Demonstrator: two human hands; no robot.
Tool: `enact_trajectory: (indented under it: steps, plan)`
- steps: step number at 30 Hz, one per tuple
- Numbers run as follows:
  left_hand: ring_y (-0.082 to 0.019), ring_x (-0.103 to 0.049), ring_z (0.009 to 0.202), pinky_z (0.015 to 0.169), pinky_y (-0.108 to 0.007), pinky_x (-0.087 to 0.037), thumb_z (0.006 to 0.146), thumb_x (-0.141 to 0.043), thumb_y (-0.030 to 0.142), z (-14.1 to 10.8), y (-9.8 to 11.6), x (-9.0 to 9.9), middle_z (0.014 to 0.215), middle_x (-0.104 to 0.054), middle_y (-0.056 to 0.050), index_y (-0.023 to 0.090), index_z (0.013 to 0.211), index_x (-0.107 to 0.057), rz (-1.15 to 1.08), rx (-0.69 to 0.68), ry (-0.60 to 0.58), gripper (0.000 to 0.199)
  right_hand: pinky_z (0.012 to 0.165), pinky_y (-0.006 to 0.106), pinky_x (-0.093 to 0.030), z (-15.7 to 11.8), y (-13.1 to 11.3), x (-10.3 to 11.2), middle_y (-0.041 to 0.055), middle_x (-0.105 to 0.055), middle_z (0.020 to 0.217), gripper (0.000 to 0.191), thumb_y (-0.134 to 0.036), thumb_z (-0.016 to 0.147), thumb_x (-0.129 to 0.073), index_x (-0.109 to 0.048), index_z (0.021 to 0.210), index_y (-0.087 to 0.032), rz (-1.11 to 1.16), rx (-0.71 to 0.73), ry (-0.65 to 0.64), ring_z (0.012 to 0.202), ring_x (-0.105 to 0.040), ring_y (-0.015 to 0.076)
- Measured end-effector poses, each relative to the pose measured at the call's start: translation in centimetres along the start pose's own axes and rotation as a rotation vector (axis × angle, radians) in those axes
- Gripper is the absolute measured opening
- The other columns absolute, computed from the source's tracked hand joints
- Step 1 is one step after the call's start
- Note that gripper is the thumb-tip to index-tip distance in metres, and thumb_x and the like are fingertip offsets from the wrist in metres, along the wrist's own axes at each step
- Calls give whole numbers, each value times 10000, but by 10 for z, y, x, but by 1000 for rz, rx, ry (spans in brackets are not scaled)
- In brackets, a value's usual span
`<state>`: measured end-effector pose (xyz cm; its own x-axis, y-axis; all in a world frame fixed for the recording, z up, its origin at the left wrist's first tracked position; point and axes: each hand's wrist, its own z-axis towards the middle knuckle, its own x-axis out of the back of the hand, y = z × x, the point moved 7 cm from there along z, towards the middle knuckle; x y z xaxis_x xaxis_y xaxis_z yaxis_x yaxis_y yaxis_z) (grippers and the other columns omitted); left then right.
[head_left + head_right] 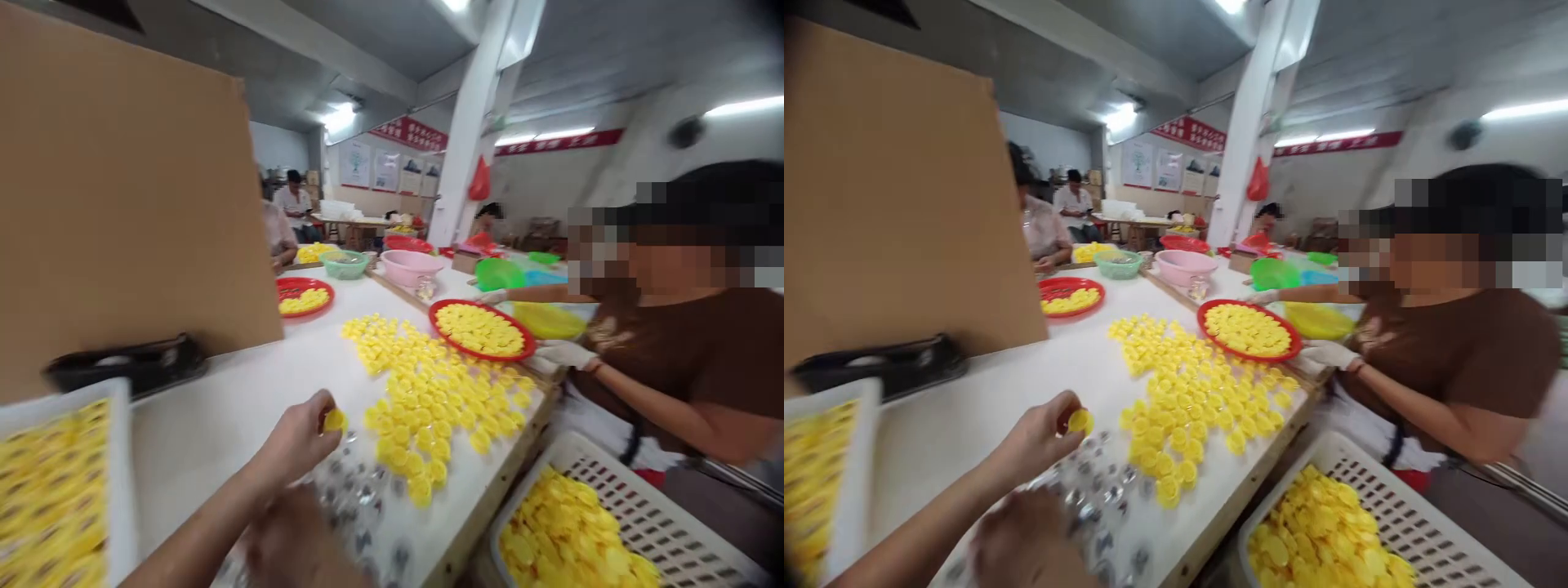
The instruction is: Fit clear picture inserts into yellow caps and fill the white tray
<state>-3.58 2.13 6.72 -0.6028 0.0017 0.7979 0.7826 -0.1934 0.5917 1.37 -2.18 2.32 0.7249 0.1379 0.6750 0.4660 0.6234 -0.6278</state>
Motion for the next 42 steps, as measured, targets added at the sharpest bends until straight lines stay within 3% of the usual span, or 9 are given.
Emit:
enact_trajectory:
  steps: [5, 11, 15, 21, 25, 29, 35, 38, 42]
  plan:
    - [-125, -479, 614, 571, -228, -360, 717, -554, 244, -83, -28, 54, 684, -556, 26, 196, 841, -525, -222, 149, 188, 136, 680, 293, -518, -7, -5, -27, 46, -672, 828, 124, -188, 887, -516, -636, 893, -159, 187, -11, 77, 746, -627, 159]
    - [-96, -410, 578, 535, -211, -326, 702, -582, 221, -150, -81, 29, 655, -500, 43, 167, 868, -571, -484, 368, 196, 175, 664, 267, -515, -7, -17, -3, 58, -689, 858, 156, -183, 894, -478, -626, 939, -168, 212, 28, 180, 745, -639, 164]
    - [-95, -427, 609, 541, -207, -331, 684, -598, 201, -152, -90, 12, 678, -506, 34, 144, 839, -587, -678, 367, 199, 166, 754, 341, -501, -17, -46, -9, 66, -694, 883, 222, -131, 876, -482, -653, 1004, -191, 141, 191, 121, 826, -637, 204]
    - [-95, -424, 599, 529, -211, -333, 658, -602, 169, -154, -92, 16, 666, -516, 30, 136, 826, -609, -773, 366, 229, 172, 842, 366, -510, -31, -71, -13, 129, -642, 1117, 440, -20, 864, -441, -514, 1279, -149, -94, 444, 27, 1027, -592, 221]
    - [-97, -421, 599, 537, -219, -335, 648, -598, 139, -159, -90, 16, 679, -549, 20, 138, 853, -643, -749, 344, 201, 210, 856, 374, -525, -26, -78, -10, 131, -635, 1113, 323, -101, 886, -497, -563, 1199, -144, -65, 430, -104, 1033, -592, 223]
    - [-93, -417, 593, 530, -214, -334, 670, -623, 161, -162, -87, 16, 660, -536, 26, 138, 833, -641, -755, 331, 161, 165, 797, 351, -539, -17, -81, -6, 91, -632, 1039, 130, -117, 865, -534, -621, 933, -185, 48, 345, -213, 970, -611, 203]
    - [-92, -462, 610, 534, -212, -368, 607, -653, 98, -165, -84, 22, 739, -549, 36, 159, 920, -515, -724, 305, 212, 347, 821, 344, -513, -12, -90, -6, 83, -581, 1076, 371, -76, 860, -501, -525, 1204, -212, 93, 341, -396, 994, -573, 185]
    - [-104, -478, 625, 543, -223, -369, 610, -673, 121, -166, -85, 18, 727, -553, 29, 160, 909, -518, -690, 316, 215, 339, 775, 319, -523, -12, -87, -7, 70, -572, 1053, 316, -94, 850, -519, -567, 1133, -226, 94, 292, -446, 934, -583, 175]
    - [-99, -489, 619, 562, -226, -383, 627, -719, 183, -165, -86, 6, 724, -589, 2, 133, 893, -580, -1030, 332, 137, 304, 692, 294, -534, -10, -79, -4, 48, -592, 986, 275, -114, 813, -564, -579, 1059, -234, 163, 218, -413, 826, -589, 161]
